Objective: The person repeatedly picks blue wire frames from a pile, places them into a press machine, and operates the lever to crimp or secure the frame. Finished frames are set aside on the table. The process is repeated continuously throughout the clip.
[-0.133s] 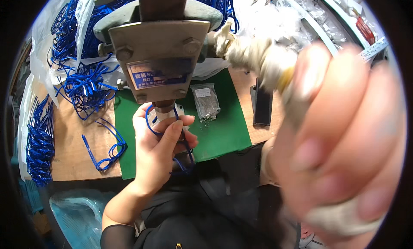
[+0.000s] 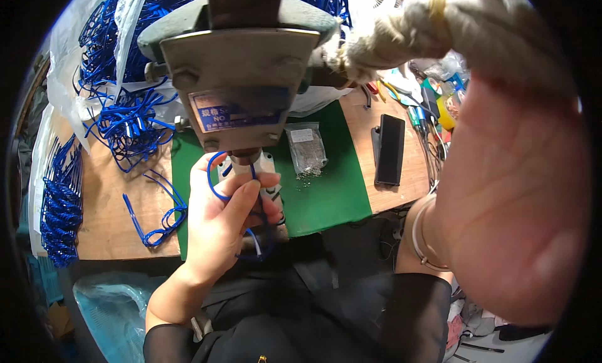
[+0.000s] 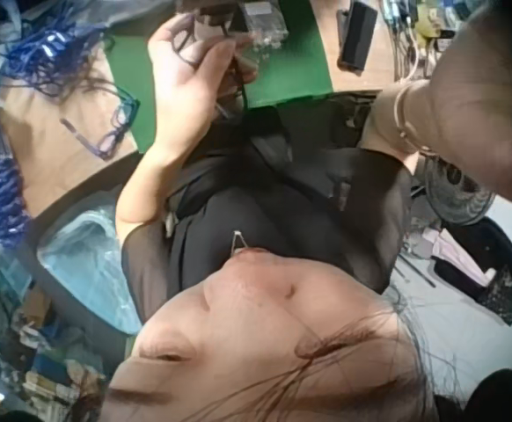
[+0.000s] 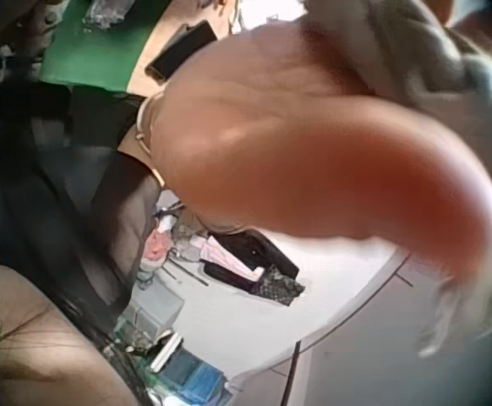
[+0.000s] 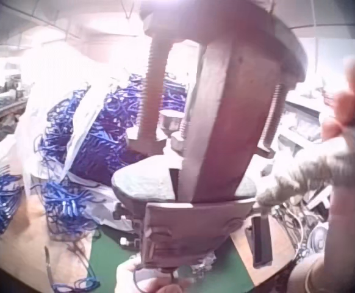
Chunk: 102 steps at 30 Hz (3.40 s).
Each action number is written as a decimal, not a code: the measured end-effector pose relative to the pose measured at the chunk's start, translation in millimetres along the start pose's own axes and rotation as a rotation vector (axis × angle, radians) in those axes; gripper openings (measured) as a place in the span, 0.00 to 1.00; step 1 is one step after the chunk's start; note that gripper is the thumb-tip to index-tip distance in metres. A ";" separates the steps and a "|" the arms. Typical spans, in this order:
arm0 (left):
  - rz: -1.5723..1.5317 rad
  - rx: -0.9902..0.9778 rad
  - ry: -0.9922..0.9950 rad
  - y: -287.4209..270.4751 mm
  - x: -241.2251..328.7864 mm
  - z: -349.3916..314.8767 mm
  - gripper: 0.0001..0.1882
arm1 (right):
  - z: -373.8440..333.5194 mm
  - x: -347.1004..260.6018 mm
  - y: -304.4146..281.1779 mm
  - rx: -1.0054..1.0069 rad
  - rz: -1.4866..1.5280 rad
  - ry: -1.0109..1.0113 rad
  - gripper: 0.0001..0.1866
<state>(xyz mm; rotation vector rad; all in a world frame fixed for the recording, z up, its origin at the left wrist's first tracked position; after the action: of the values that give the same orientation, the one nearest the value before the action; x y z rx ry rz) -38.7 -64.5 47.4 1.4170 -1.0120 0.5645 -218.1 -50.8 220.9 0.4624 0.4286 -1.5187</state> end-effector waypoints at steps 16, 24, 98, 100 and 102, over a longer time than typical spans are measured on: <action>0.297 -0.014 -0.159 -76.0 -12.6 -29.6 0.22 | -127.5 93.7 -5.4 -0.031 -0.272 0.450 0.13; 1.125 0.066 0.252 -150.4 -7.1 -29.7 0.12 | -144.9 115.9 4.5 -0.197 -0.292 0.593 0.08; 0.291 0.069 0.407 -63.4 -23.0 -46.4 0.43 | -263.3 171.4 -35.4 -0.150 -0.816 0.762 0.04; 0.218 0.082 0.379 -62.1 -24.3 -47.2 0.44 | -262.3 171.8 -36.3 -0.202 -0.830 0.769 0.04; 0.131 0.083 0.365 -58.4 -25.1 -45.5 0.44 | -260.7 173.7 -35.2 -0.256 -0.866 0.712 0.05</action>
<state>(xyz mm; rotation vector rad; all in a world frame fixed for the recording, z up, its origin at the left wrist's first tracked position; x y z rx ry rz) 8.3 -22.2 1.5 1.2651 -0.7976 0.9339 -246.5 -56.6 -93.1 0.6521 1.5100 -2.0480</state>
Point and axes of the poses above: each hand's wrist, its own z-axis towards the middle knuckle, its own y-axis out of the palm, x = y × z, the point moved 2 cm from there along z, towards the middle knuckle, and after that the axes turned 6 degrees about x, right-handed, at the moved point
